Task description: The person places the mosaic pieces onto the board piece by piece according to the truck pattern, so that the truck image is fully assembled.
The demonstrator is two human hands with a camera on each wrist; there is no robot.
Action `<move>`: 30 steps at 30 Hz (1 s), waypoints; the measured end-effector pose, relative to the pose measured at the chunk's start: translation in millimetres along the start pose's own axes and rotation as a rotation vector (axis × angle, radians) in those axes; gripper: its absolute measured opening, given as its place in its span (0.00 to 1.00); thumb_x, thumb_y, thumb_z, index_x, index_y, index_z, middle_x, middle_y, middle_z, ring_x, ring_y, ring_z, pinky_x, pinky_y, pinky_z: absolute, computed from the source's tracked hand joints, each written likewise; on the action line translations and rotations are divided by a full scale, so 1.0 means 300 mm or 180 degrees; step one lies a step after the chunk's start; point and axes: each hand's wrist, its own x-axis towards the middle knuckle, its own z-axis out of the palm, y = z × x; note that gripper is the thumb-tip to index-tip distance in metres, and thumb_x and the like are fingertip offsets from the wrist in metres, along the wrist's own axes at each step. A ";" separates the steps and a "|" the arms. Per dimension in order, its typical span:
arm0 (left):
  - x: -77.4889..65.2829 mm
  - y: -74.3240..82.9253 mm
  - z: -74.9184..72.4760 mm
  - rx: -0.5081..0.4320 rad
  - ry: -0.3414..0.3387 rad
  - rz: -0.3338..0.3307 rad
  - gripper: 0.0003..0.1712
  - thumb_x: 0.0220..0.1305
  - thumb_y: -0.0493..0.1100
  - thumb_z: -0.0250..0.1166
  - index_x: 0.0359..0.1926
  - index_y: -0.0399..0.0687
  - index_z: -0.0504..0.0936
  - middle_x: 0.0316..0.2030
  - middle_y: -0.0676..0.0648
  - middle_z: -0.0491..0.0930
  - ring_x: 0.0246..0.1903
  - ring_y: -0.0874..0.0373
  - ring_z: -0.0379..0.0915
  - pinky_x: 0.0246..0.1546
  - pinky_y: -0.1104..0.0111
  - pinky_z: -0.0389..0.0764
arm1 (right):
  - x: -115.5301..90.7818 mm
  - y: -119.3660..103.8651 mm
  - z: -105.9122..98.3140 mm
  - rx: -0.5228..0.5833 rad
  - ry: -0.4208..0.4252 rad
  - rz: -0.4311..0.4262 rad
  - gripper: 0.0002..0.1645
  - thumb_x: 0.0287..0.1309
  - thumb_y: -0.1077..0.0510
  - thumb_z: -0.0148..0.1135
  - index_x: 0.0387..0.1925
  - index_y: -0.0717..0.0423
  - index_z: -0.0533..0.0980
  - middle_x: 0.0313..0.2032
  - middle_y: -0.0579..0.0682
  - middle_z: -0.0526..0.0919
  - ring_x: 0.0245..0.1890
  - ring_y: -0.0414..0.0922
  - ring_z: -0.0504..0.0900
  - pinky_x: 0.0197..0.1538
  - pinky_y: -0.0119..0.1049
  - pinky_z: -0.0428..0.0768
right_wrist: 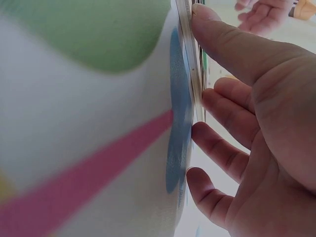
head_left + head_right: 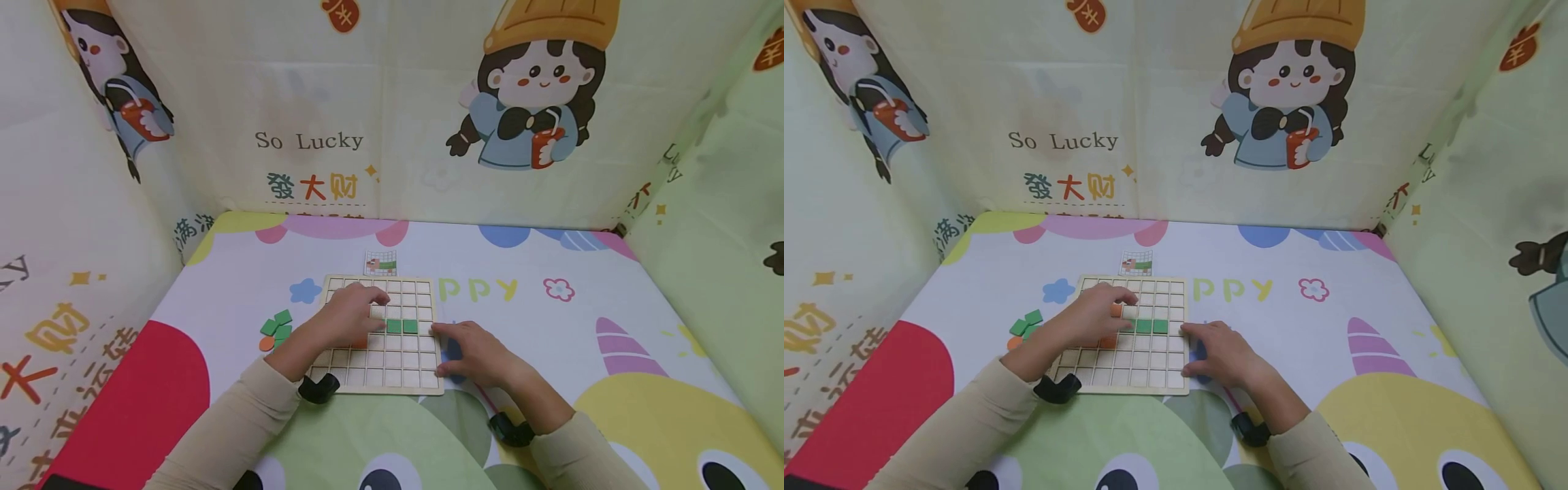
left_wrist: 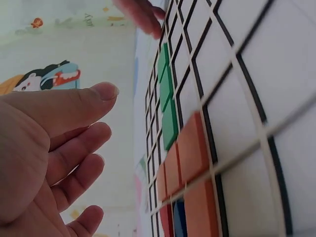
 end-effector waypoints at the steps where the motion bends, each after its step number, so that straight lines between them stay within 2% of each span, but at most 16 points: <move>1: -0.009 -0.009 -0.009 -0.0019 0.0021 -0.0018 0.23 0.61 0.43 0.72 0.57 0.46 0.82 0.50 0.50 0.82 0.53 0.51 0.71 0.52 0.56 0.73 | 0.000 0.000 0.000 0.0001 0.0001 0.0001 0.43 0.51 0.47 0.77 0.67 0.56 0.72 0.59 0.55 0.78 0.60 0.58 0.72 0.60 0.54 0.71; 6: -0.059 -0.065 -0.043 -0.0090 0.0132 -0.0127 0.24 0.61 0.42 0.73 0.58 0.42 0.81 0.51 0.47 0.80 0.51 0.48 0.71 0.46 0.57 0.78 | -0.001 0.000 0.002 -0.0009 0.0011 -0.0003 0.43 0.51 0.47 0.78 0.67 0.56 0.72 0.59 0.56 0.78 0.60 0.58 0.72 0.60 0.55 0.71; 17: -0.142 -0.180 -0.100 -0.0040 0.0325 -0.0464 0.25 0.61 0.43 0.71 0.59 0.42 0.81 0.52 0.44 0.80 0.55 0.44 0.70 0.53 0.50 0.76 | 0.000 -0.002 0.001 -0.0027 0.0009 -0.0006 0.43 0.51 0.47 0.77 0.66 0.55 0.72 0.59 0.55 0.78 0.60 0.58 0.72 0.60 0.54 0.71; 26: -0.190 -0.255 -0.124 -0.0048 0.0314 -0.0581 0.27 0.62 0.43 0.71 0.60 0.38 0.78 0.56 0.40 0.79 0.60 0.40 0.67 0.58 0.46 0.73 | -0.001 -0.002 0.000 0.0013 0.0007 0.0002 0.43 0.51 0.47 0.77 0.67 0.55 0.72 0.58 0.55 0.78 0.60 0.58 0.72 0.60 0.54 0.71; 28: -0.201 -0.270 -0.131 -0.0044 0.0288 -0.0678 0.28 0.62 0.44 0.71 0.61 0.38 0.78 0.57 0.39 0.78 0.60 0.40 0.67 0.58 0.46 0.73 | 0.000 -0.002 0.000 0.0004 0.0011 -0.0017 0.43 0.51 0.48 0.77 0.67 0.56 0.72 0.59 0.56 0.78 0.60 0.58 0.72 0.60 0.54 0.71; 30: -0.211 -0.284 -0.139 -0.0101 0.0243 -0.0814 0.29 0.62 0.44 0.71 0.62 0.40 0.77 0.58 0.38 0.76 0.59 0.39 0.66 0.52 0.50 0.79 | 0.000 -0.002 0.000 0.0003 0.0015 -0.0022 0.43 0.51 0.49 0.77 0.67 0.57 0.72 0.59 0.56 0.78 0.60 0.58 0.72 0.61 0.54 0.71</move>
